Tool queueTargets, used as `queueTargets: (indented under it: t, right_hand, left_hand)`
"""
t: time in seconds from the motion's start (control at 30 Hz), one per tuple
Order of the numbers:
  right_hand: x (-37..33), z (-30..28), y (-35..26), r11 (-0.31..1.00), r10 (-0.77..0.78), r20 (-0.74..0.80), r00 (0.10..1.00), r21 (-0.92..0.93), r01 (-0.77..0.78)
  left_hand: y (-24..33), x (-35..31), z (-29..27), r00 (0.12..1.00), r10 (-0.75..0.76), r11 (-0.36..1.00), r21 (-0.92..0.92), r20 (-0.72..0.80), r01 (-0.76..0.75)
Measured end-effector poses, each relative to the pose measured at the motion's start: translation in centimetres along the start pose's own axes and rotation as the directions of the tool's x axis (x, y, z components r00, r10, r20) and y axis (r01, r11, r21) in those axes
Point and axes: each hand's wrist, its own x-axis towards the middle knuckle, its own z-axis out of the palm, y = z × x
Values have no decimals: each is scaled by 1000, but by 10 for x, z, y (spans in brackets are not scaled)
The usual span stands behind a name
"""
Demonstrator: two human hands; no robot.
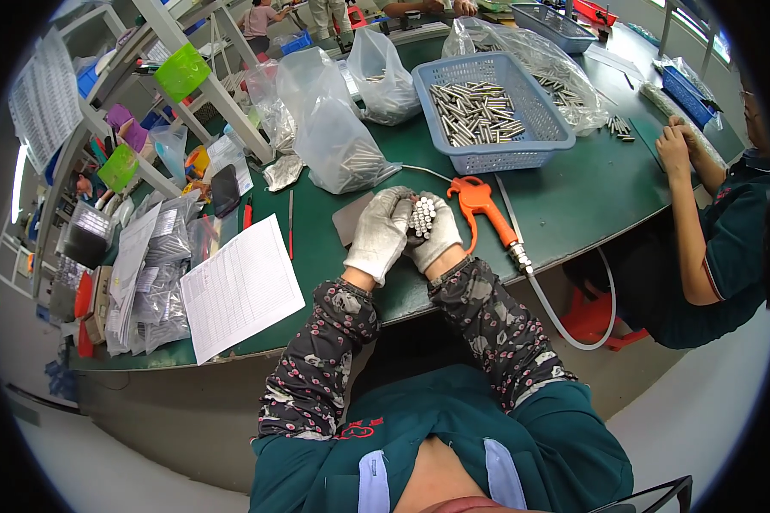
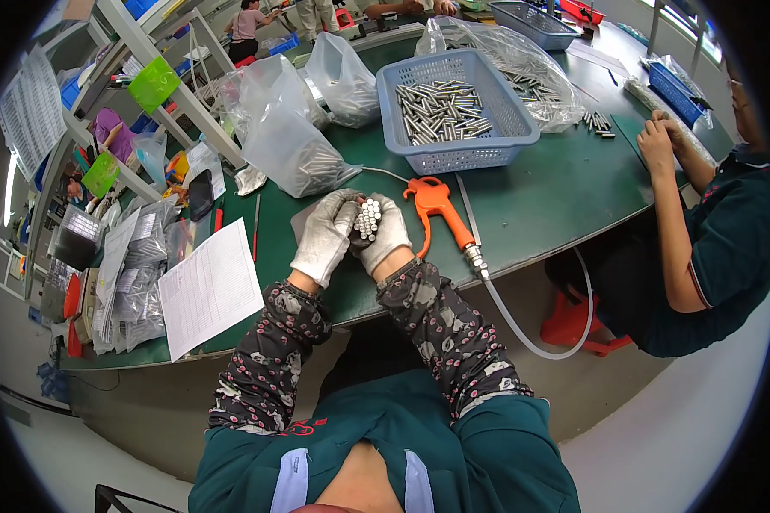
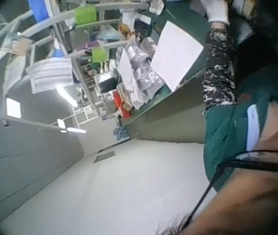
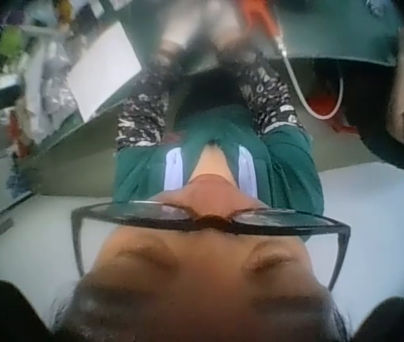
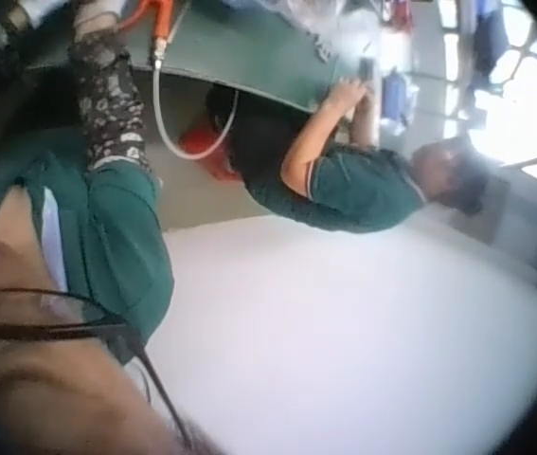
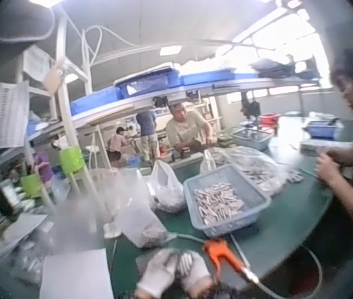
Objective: Sorting, aligning, and cleaning small cylindrical metal pins using an air blow gun at a factory workbench.
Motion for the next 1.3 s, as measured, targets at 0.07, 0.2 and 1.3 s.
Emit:
queueTargets:
  t: [0.07, 0.2, 1.3]
  right_hand:
    - [1, -1, 0, 1000, -9, -6, 1000, 18, 9]
    - [-2, 2, 1, 1000, -13, -31, 999, 7, 14]
    - [0, 6, -4, 976, 198, -27, 980, 102, -194]
  left_hand:
    - [1, 0, 0, 1000, -4, 1000, 8, 0, 4]
    - [-1, 0, 1, 1000, -6, 1000, 7, -5, 6]
    - [26, -25, 3, 953, 275, 917, 333, -130, -220]
